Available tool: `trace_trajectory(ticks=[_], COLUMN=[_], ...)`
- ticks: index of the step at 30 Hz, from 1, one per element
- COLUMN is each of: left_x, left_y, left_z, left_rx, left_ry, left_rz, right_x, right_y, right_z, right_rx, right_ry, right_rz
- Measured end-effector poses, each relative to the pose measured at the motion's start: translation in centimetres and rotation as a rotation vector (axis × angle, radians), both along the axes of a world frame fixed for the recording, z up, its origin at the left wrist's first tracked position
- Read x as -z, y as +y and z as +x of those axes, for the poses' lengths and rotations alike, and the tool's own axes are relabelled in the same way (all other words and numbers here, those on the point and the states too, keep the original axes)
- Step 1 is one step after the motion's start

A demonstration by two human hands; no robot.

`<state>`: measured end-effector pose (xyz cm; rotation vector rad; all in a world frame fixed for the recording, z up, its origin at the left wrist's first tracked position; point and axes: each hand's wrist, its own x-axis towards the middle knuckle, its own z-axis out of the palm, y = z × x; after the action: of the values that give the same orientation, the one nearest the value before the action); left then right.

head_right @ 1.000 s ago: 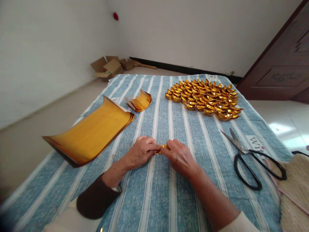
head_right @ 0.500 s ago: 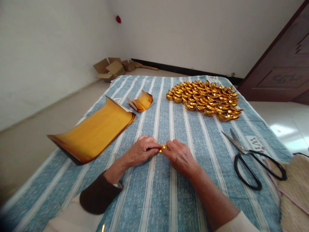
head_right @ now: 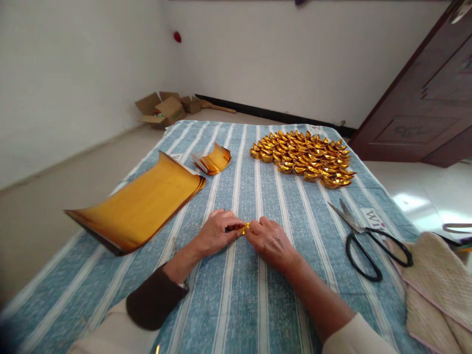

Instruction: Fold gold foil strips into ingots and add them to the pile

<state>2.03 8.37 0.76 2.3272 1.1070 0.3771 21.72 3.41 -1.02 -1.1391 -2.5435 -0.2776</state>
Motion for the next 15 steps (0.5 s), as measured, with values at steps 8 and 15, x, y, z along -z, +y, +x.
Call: trace_trajectory(ticks=[8, 15], left_x=[0.2, -0.2], left_y=[0.1, 0.0], left_z=[0.3, 0.5], left_rx=[-0.034, -0.036], left_ry=[0.004, 0.024], left_rz=[-0.018, -0.021], right_x=[0.1, 0.0], right_y=[-1.0, -1.5], right_z=[0.6, 0.5], right_rx=[-0.036, -0.049], right_ry=[-0.066, -0.073], right_rz=[0.023, 0.039])
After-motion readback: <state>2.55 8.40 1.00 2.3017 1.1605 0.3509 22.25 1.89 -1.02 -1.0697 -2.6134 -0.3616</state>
